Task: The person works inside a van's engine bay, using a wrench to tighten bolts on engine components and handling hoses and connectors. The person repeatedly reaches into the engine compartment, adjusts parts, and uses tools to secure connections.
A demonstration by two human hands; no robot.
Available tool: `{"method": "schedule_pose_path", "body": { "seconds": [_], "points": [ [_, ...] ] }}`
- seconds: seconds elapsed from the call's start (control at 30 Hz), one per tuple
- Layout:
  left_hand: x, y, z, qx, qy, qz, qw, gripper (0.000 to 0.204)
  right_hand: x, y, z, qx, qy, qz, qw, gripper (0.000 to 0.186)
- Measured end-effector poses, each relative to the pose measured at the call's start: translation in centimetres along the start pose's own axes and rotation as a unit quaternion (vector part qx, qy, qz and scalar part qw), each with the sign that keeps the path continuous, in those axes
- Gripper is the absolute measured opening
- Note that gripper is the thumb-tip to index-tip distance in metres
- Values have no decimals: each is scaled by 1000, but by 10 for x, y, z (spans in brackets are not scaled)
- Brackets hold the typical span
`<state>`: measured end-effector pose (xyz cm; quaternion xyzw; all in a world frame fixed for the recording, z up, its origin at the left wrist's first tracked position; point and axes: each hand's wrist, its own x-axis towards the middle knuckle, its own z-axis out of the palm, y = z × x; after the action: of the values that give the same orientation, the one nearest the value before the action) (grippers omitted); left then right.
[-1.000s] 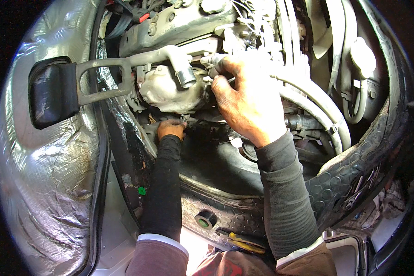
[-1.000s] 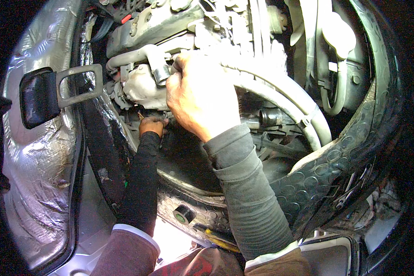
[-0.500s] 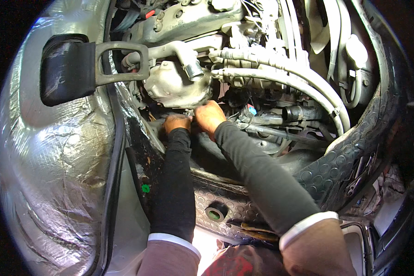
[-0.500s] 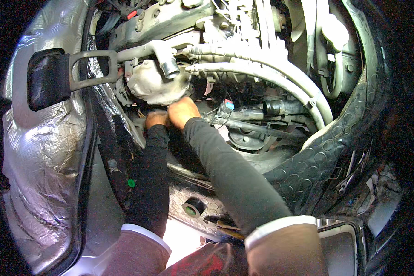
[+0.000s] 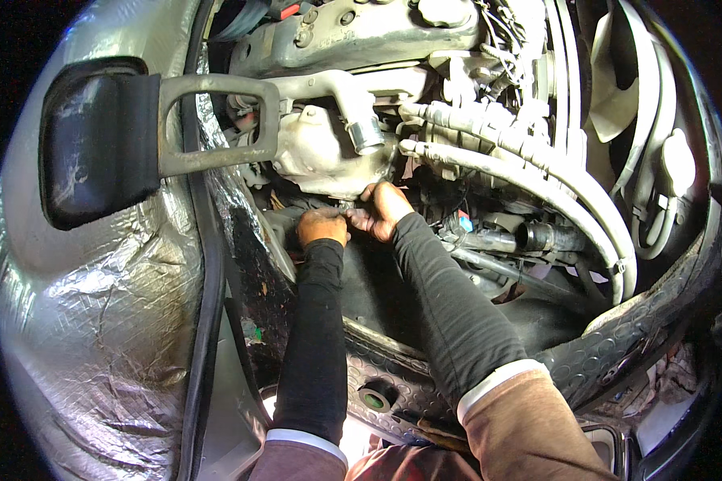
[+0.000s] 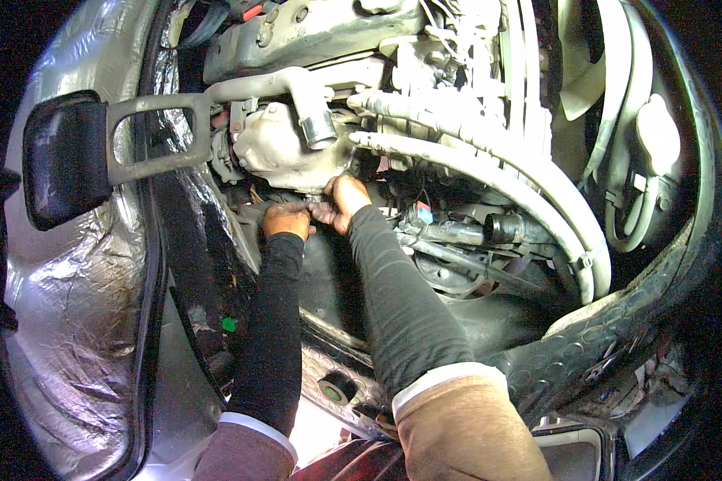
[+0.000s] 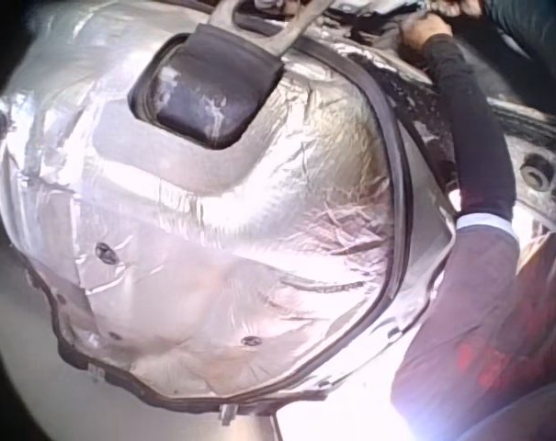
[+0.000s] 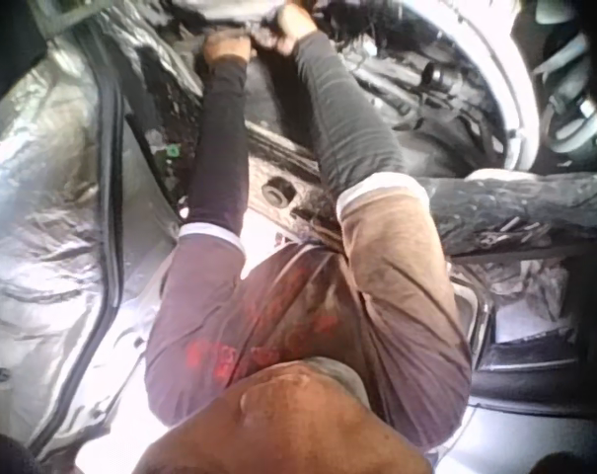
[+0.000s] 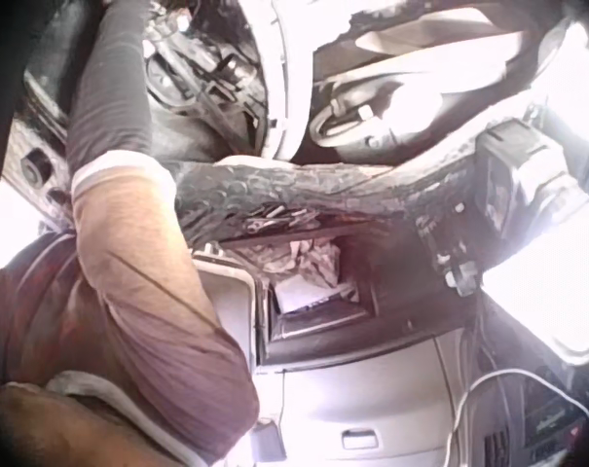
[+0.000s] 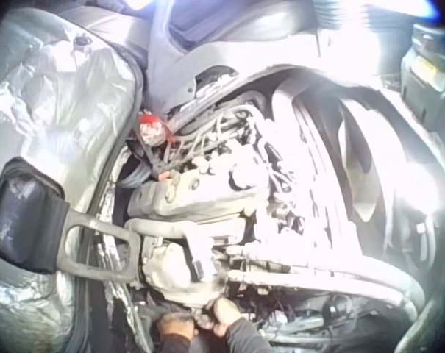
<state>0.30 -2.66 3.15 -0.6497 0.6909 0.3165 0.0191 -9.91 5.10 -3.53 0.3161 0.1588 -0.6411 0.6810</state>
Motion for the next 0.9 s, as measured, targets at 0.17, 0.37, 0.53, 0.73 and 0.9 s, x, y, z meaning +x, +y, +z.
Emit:
{"method": "schedule_pose_path", "body": {
  "seconds": [0.17,0.37,0.53,0.73,0.9],
  "points": [
    [3,5,-6,254,60,150,954,23,14,-6,-9,64,-3,32,997,13],
    [23,-9,-30,331,16,293,897,25,0,-6,3,69,7,17,997,14],
    [12,-13,-21,253,35,179,950,24,6,-12,-3,52,50,6,997,16],
    [-4,-17,-6,171,39,112,978,21,8,-10,3,55,58,15,997,18],
    [-1,-11,-2,237,53,105,964,21,10,-10,2,51,59,28,997,19]
  ]
}}
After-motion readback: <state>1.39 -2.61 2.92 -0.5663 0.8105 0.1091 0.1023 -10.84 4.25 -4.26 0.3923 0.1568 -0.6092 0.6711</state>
